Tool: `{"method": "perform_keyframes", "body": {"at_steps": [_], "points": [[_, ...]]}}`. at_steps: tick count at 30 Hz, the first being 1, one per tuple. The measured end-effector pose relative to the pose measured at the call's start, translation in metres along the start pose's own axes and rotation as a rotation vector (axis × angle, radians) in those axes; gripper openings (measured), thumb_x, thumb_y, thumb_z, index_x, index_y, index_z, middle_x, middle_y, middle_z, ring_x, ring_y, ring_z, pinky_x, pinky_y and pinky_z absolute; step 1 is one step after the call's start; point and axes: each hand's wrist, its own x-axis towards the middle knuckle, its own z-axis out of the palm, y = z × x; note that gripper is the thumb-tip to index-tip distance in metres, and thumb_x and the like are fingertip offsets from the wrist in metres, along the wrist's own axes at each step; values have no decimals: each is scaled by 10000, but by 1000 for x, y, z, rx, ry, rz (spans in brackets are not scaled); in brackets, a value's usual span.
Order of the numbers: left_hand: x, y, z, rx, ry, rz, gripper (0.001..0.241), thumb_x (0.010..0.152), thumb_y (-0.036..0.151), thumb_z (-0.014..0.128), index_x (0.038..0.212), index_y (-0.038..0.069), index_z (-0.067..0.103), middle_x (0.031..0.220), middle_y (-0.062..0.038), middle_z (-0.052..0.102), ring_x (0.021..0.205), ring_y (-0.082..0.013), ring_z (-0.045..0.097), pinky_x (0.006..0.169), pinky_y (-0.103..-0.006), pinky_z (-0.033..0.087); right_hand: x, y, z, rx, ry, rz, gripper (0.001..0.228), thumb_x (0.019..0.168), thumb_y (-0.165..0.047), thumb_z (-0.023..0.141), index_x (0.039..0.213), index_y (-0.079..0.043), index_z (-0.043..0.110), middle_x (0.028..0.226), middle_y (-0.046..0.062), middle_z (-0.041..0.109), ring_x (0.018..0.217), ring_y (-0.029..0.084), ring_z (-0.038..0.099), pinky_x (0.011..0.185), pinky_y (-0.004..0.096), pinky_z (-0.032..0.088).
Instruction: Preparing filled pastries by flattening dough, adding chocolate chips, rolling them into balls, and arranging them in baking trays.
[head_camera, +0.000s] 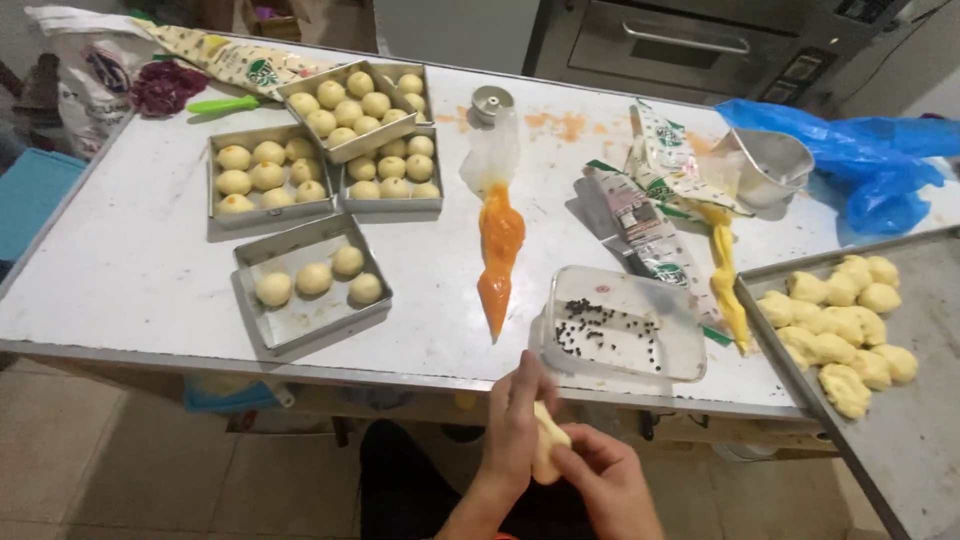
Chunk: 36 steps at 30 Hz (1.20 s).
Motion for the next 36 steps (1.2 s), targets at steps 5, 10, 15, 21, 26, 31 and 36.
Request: {"method": "perform_keyframes", "body": {"at_steps": [5,10,15,21,26,31,36], "points": [[19,24,-41,-882,-758,-262,782,939,675,393,1423,64,459,1469,-243,518,1227,-486,600,991,-657,519,12,10,-71,331,-32,-116,366,867,-165,764,1122,95,723,992,245,777,864,322,720,754,429,566],[1,-46,-25,270,-350,139,294,813,248,768,1088,145,754,913,3,814,845,-84,733,776,-255,601,-11,-83,-4,-697,-79,-765,413,923,-408,684,1182,-91,732,1205,126,604,1130,248,647,992,370,507],[-6,-34,1,-181,-235,-140,445,812,-68,811,1247,-8,737,1053,-105,778,934,-152,698,756,-254,598,-20,-78,17,-989,-91,-483,800,889,-539,695,1547,-169,429,1335,93,648,1192,273,623,998,412,501],[11,-5,11,-296,-61,-230,314,859,-53,654,1148,-36,776,1084,-122,792,962,-226,726,840,-328,593,-22,-91,30,-998,-76,-1000,402,955,-488,605,1182,-182,732,1534,178,474,1392,392,488,1096,507,423],[40,5,18,162,-138,190,482,737,97,882,1198,106,739,1060,-45,814,967,-153,759,666,-265,652,42,-121,-8,-839,187,-672,214,972,-159,620,1167,-128,705,1167,32,775,812,142,689,713,305,580],[108,-53,46,522,47,801,503,745,187,898,1196,85,701,1054,-83,721,1085,-297,651,923,-418,488,187,-63,-74,-1318,-114,87,416,985,-294,613,1133,51,792,1042,298,779,980,443,760,801,495,602],[118,-75,56,622,103,816,512,732,183,890,1194,74,701,1029,-58,747,1085,-258,634,888,-397,482,163,-98,-16,-1046,-359,238,478,978,-351,607,1211,36,764,1164,293,770,1110,448,729,950,527,557]]}}
